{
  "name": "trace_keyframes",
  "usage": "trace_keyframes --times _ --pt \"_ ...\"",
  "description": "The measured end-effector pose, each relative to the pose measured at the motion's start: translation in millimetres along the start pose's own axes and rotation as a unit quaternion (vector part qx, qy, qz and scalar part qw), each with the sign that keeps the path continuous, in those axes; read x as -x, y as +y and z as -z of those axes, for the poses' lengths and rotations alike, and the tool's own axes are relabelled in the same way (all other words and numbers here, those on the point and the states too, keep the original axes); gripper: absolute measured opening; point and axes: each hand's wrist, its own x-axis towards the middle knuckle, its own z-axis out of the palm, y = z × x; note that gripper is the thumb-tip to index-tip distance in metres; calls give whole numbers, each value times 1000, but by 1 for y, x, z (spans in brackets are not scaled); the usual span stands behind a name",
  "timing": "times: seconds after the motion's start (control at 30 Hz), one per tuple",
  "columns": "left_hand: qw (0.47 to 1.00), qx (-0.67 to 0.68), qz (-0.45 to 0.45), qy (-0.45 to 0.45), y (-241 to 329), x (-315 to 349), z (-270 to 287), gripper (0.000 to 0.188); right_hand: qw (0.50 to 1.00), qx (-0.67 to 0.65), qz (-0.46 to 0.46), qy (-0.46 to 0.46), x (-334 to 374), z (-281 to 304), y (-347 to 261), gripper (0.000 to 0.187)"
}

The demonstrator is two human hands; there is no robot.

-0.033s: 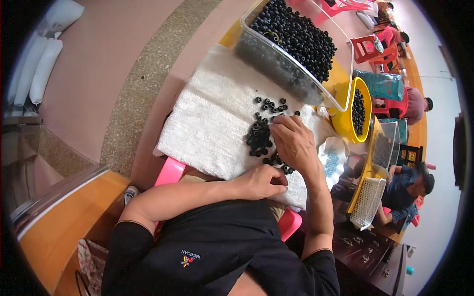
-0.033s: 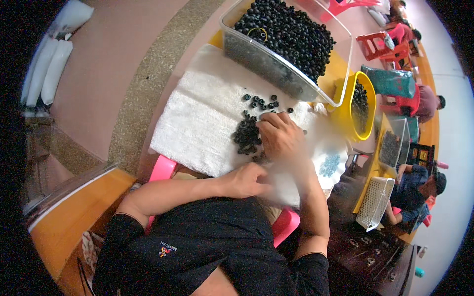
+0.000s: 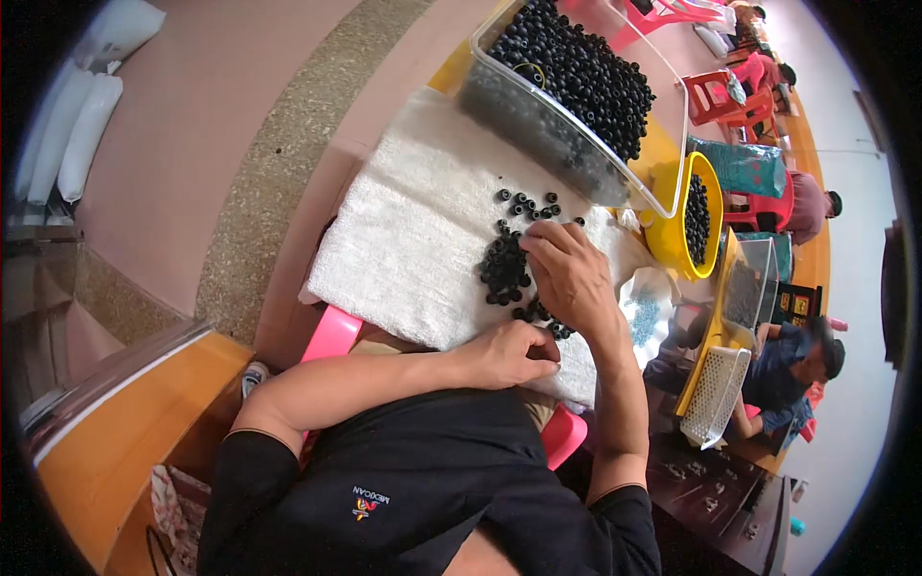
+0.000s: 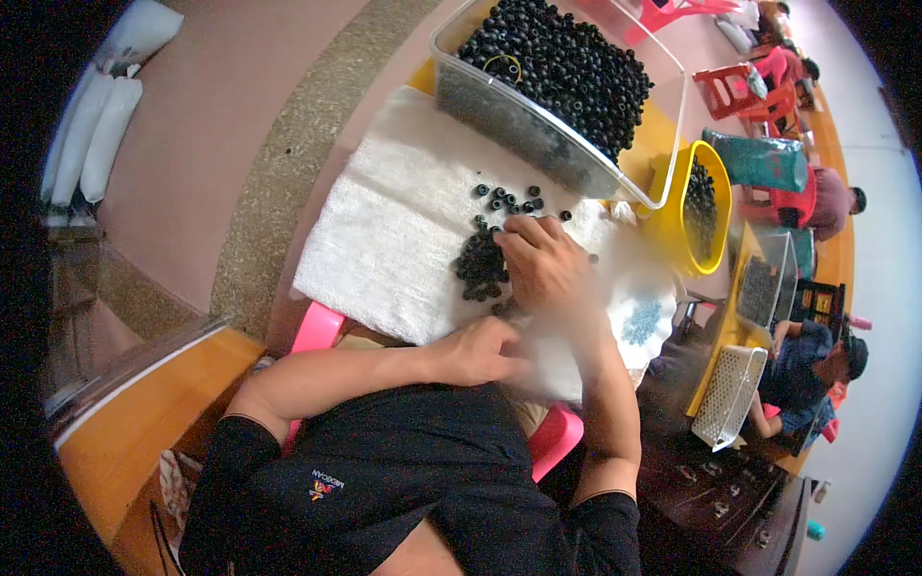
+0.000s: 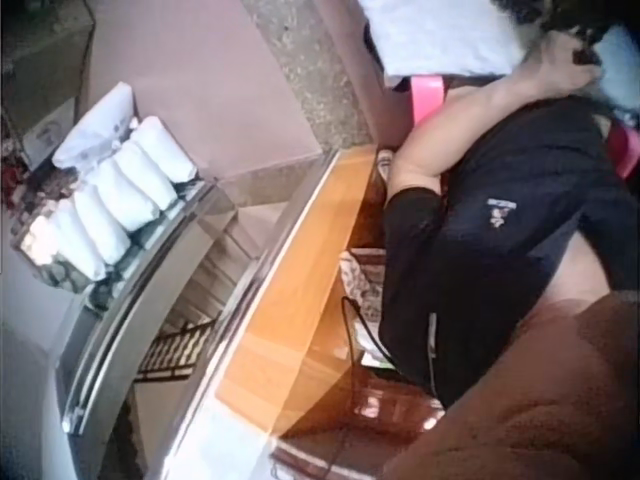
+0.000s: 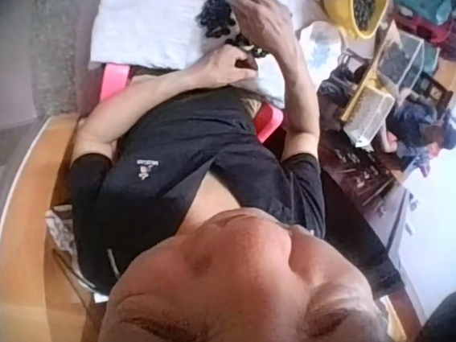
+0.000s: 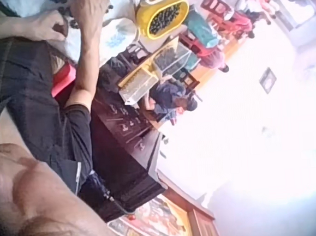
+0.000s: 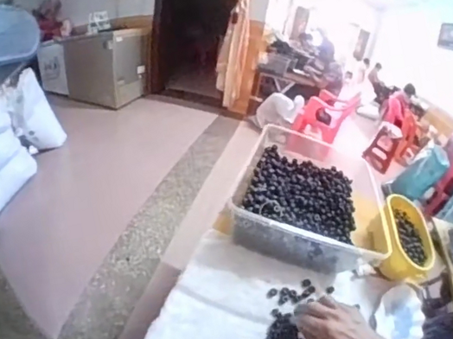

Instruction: Sorting small black components into different containers on a workbench.

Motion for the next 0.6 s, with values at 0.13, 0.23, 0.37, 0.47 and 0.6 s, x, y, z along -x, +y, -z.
trace_keyframes --times 0.13,0.23,0.37,0.47,0.6 --pt "1000 -2 -4 2 -4 -1 -1 28 998 41 31 -30 -4 -3 3 20" --pt "1000 18 3 -6 -3 -1 -1 26 998 34 14 -48 -5 -1 5 22" --pt "1000 19 -5 17 -6 -2 -3 29 998 32 -21 -47 -28 -3 -6 13" --pt "1000 10 -13 13 -3 -3 -2 28 994 56 -52 -83 -42 -11 -7 11" --pt "999 26 -23 15 -4 -4 -3 25 988 100 -55 -103 -44 -27 -5 16"
